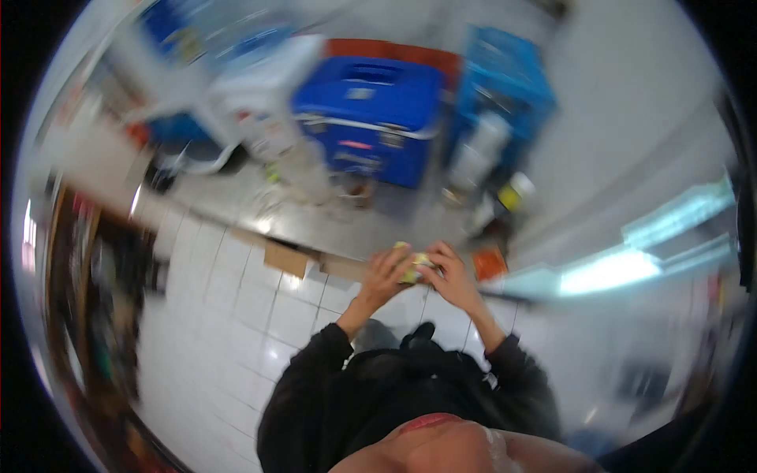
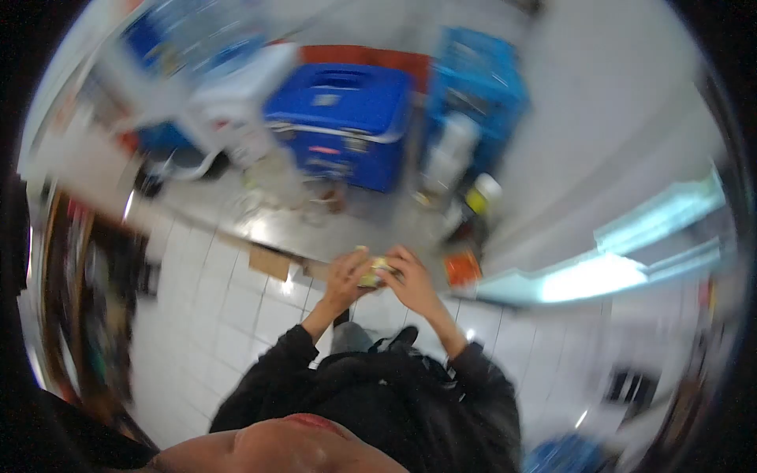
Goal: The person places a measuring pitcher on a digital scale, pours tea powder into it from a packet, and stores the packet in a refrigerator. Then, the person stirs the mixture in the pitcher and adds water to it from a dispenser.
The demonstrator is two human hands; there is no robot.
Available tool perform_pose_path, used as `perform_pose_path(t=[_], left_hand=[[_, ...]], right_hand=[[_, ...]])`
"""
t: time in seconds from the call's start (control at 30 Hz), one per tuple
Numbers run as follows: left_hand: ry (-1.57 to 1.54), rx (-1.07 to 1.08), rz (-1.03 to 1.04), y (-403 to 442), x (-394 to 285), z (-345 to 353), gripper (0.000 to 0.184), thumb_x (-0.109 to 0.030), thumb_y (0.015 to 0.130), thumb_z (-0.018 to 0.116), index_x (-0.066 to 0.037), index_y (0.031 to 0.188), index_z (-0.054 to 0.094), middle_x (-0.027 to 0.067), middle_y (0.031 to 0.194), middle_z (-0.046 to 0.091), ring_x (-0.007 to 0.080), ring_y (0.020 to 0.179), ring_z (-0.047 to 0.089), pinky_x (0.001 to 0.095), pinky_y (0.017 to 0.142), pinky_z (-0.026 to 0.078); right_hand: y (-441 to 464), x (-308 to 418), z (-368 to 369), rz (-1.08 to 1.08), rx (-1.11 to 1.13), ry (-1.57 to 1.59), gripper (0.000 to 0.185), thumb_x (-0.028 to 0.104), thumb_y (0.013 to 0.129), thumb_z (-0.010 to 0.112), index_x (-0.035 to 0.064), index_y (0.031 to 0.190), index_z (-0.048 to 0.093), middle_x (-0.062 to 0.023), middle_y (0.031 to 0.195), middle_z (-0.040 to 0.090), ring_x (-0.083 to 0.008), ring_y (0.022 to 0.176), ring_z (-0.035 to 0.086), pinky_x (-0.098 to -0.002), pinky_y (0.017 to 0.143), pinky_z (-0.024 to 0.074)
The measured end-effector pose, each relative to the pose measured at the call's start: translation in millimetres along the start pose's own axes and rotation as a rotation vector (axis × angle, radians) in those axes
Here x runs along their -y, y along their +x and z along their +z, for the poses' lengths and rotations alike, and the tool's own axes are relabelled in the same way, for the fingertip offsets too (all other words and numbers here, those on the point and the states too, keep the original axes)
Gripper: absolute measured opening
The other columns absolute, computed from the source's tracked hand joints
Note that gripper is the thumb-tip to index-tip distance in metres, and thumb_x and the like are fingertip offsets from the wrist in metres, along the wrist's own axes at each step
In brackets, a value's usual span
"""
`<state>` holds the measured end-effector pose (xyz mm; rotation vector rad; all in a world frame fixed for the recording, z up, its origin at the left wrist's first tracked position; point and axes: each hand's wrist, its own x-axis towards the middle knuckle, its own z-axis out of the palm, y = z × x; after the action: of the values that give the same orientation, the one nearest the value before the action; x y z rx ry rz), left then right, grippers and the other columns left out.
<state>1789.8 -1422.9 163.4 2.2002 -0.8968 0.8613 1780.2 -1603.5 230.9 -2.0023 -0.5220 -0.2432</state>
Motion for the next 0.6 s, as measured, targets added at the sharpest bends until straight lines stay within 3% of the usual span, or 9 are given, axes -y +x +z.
perform_pose_path(t=[0.1, 0.13, 0.17, 0.27, 0.3, 0.4, 0.43, 0.57, 0.6], left_hand=[[0.029, 0.02, 0.014, 21.1, -40.0, -11.9, 0.053, -0.022, 0.057, 0.079, -0.006, 0.103, 0.059, 0.0082, 0.099, 0.061, 0.0255, 0.091, 0.054, 0.0396, 0.08, 0.039], [-0.002, 0.023, 0.005, 23.6, -45.5, -13.5, 0.047, -0.018, 0.056, 0.079, -0.005, 0.098, 0.061, 0.0077, 0.091, 0.062, 0.0256, 0.087, 0.054, 0.0391, 0.079, 0.038], [-0.051, 0.048, 0.046, 28.2, -51.8, -9.5, 0.047, -0.018, 0.056, 0.079, -0.005, 0.098, 0.061, 0.0077, 0.091, 0.062, 0.0256, 0.087, 0.054, 0.0391, 0.079, 0.038], [-0.114, 0.105, 0.01, 37.6, -76.7, -11.8, 0.038, -0.011, 0.057, 0.073, -0.007, 0.092, 0.06, 0.005, 0.084, 0.061, 0.0233, 0.082, 0.054, 0.0377, 0.078, 0.036], [-0.13, 0.118, -0.013, 39.5, -83.0, -9.6, 0.036, -0.01, 0.056, 0.073, -0.006, 0.089, 0.059, 0.0056, 0.082, 0.06, 0.0235, 0.082, 0.054, 0.0378, 0.079, 0.035], [-0.157, 0.158, -0.072, 39.9, -101.6, -16.0, 0.036, -0.011, 0.053, 0.075, -0.006, 0.085, 0.058, 0.0054, 0.081, 0.059, 0.023, 0.083, 0.054, 0.0393, 0.082, 0.033], [-0.114, 0.213, -0.074, 39.2, -106.3, -17.8, 0.036, -0.011, 0.054, 0.075, -0.007, 0.085, 0.058, 0.0046, 0.082, 0.059, 0.0221, 0.084, 0.054, 0.041, 0.083, 0.032], [0.01, 0.403, 0.107, 49.7, -128.8, -24.2, 0.034, -0.016, 0.057, 0.075, -0.01, 0.085, 0.058, 0.0023, 0.084, 0.06, 0.0191, 0.089, 0.054, 0.0458, 0.086, 0.028], [0.008, 0.411, 0.112, 51.4, -131.2, -24.0, 0.034, -0.016, 0.057, 0.075, -0.01, 0.085, 0.058, 0.0023, 0.084, 0.06, 0.0191, 0.089, 0.054, 0.0458, 0.086, 0.028]], right_hand=[[-20.9, 15.1, -31.5, 0.076, -0.012, 0.013, 0.019, 0.015, 0.081, 0.063, -0.0025, 0.089, 0.06, -0.01, 0.087, 0.047, -0.0215, 0.072, 0.051, -0.0289, 0.066, 0.0418], [-22.4, 21.2, -37.5, 0.138, 0.101, 0.111, 0.02, 0.015, 0.081, 0.064, -0.0025, 0.088, 0.06, -0.0098, 0.086, 0.049, -0.0216, 0.073, 0.052, -0.0293, 0.067, 0.0422], [-27.1, 21.0, -49.1, 0.189, 0.223, 0.225, 0.02, 0.016, 0.081, 0.064, -0.0025, 0.088, 0.06, -0.0096, 0.085, 0.05, -0.0216, 0.073, 0.053, -0.0296, 0.067, 0.0427], [-47.9, 37.5, -84.9, 0.111, 0.165, 0.116, 0.019, 0.015, 0.08, 0.066, -0.0018, 0.086, 0.06, -0.0089, 0.082, 0.054, -0.0199, 0.074, 0.055, -0.0297, 0.068, 0.0435], [-52.0, 40.2, -95.5, 0.072, -0.017, 0.049, 0.016, 0.013, 0.08, 0.065, -0.0021, 0.078, 0.06, -0.0087, 0.078, 0.056, -0.0213, 0.074, 0.056, -0.0302, 0.068, 0.044], [-57.4, 28.1, -147.4, -0.07, -1.203, -0.196, 0.016, 0.014, 0.084, 0.06, -0.0006, 0.085, 0.054, -0.0106, 0.084, 0.053, -0.0224, 0.078, 0.053, -0.0323, 0.07, 0.0413], [-49.4, 21.5, -171.2, -0.02, -1.474, -0.523, 0.019, 0.017, 0.089, 0.053, -0.0018, 0.087, 0.051, -0.0106, 0.084, 0.05, -0.0225, 0.079, 0.05, -0.0321, 0.073, 0.0396], [-49.1, -32.7, -195.2, 0.088, -1.415, -0.209, 0.028, 0.026, 0.092, 0.048, -0.0007, 0.084, 0.05, -0.0088, 0.08, 0.048, -0.0185, 0.075, 0.045, -0.0295, 0.072, 0.0379], [-54.1, -24.8, -200.3, 0.183, -1.288, -0.098, 0.032, 0.03, 0.093, 0.047, -0.0002, 0.083, 0.049, -0.0079, 0.077, 0.046, -0.0168, 0.073, 0.043, -0.0288, 0.07, 0.0372]])
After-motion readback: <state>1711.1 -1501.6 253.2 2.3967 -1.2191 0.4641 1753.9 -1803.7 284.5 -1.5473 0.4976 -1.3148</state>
